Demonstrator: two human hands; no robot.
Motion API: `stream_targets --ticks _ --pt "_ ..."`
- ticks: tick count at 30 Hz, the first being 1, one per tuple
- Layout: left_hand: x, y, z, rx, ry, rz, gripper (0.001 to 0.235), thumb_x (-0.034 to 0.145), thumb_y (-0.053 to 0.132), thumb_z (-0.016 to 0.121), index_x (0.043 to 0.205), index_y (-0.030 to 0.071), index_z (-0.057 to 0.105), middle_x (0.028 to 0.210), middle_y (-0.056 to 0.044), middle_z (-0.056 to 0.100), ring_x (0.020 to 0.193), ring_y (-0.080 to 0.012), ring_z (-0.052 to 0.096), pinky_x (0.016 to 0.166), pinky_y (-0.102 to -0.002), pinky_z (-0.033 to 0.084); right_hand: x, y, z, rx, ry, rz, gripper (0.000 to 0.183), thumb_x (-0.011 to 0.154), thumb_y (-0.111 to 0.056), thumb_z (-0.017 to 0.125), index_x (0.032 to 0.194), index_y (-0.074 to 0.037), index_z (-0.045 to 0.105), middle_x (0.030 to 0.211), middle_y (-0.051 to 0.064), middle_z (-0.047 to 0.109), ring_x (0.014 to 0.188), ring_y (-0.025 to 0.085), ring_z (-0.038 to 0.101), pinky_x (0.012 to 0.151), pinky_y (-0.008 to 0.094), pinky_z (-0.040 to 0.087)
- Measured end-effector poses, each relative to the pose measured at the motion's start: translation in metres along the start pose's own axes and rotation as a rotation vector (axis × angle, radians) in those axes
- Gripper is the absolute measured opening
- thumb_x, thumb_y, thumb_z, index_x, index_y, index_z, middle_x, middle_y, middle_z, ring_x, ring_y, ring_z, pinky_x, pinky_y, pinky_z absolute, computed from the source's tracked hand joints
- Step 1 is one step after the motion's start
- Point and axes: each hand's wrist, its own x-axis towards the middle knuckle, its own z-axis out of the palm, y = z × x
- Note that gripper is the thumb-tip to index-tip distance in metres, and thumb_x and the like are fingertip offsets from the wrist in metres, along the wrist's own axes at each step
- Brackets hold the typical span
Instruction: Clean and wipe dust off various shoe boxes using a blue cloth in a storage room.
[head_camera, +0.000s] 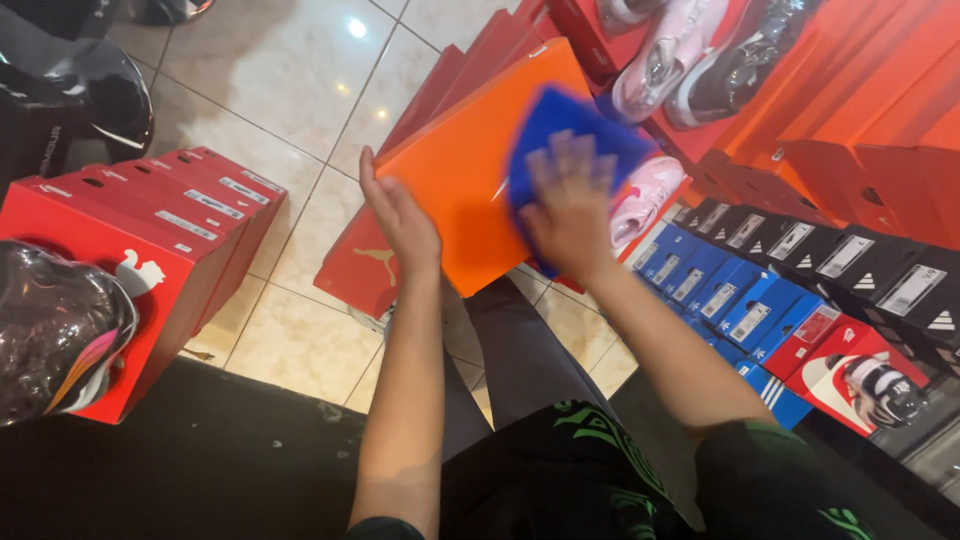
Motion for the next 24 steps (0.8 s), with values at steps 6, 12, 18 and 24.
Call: stream_targets --ticks 6,12,18,24 --pt "0.001 -0.007 -0.002 -0.090 0.003 -0.080 0.063 0.115 0.049 0.012 0.159 0.011 0.035 0.162 -0.024 0.035 0.154 -0.0386 0.027 0.129 -0.048 0.013 0.095 -0.065 -0.088 0.173 0.084 -0.521 0.031 0.084 -0.050 0.075 0.079 -0.019 0.072 0.083 0.008 0.072 0.083 0.033 0.069 0.082 0.051 0.050" --pt "-0.001 0.047 0.003 -0.257 0.009 -0.212 0.081 0.107 0.065 0.002 0.161 0.013 0.032 0.163 -0.027 0.032 0.155 -0.0405 0.025 0.130 -0.050 0.015 0.112 -0.092 -0.073 -0.346 0.551 -0.456 0.019 0.094 -0.032 0.068 0.101 -0.014 0.072 0.091 0.010 0.066 0.077 0.031 0.065 0.067 0.048 0.047" --pt "-0.001 -0.011 -0.017 -0.485 -0.064 -0.311 0.081 0.108 0.069 0.006 0.165 0.016 0.028 0.169 -0.024 0.018 0.156 -0.0441 0.012 0.127 -0.059 0.015 0.084 -0.045 0.005 0.147 -0.028 -0.584 0.084 0.078 -0.052 0.079 0.149 -0.014 0.057 0.153 0.013 0.055 0.147 0.037 0.041 0.118 0.059 0.030" --pt "-0.018 0.028 -0.021 -0.347 -0.127 -0.209 0.063 0.115 0.049 0.020 0.163 0.008 0.029 0.168 -0.022 0.022 0.156 -0.0364 0.019 0.129 -0.047 0.020 0.073 0.007 -0.004 -0.045 0.010 0.063 0.070 0.104 -0.042 0.052 0.164 -0.010 0.035 0.168 0.023 0.016 0.150 0.054 0.008 0.114 0.075 0.008"
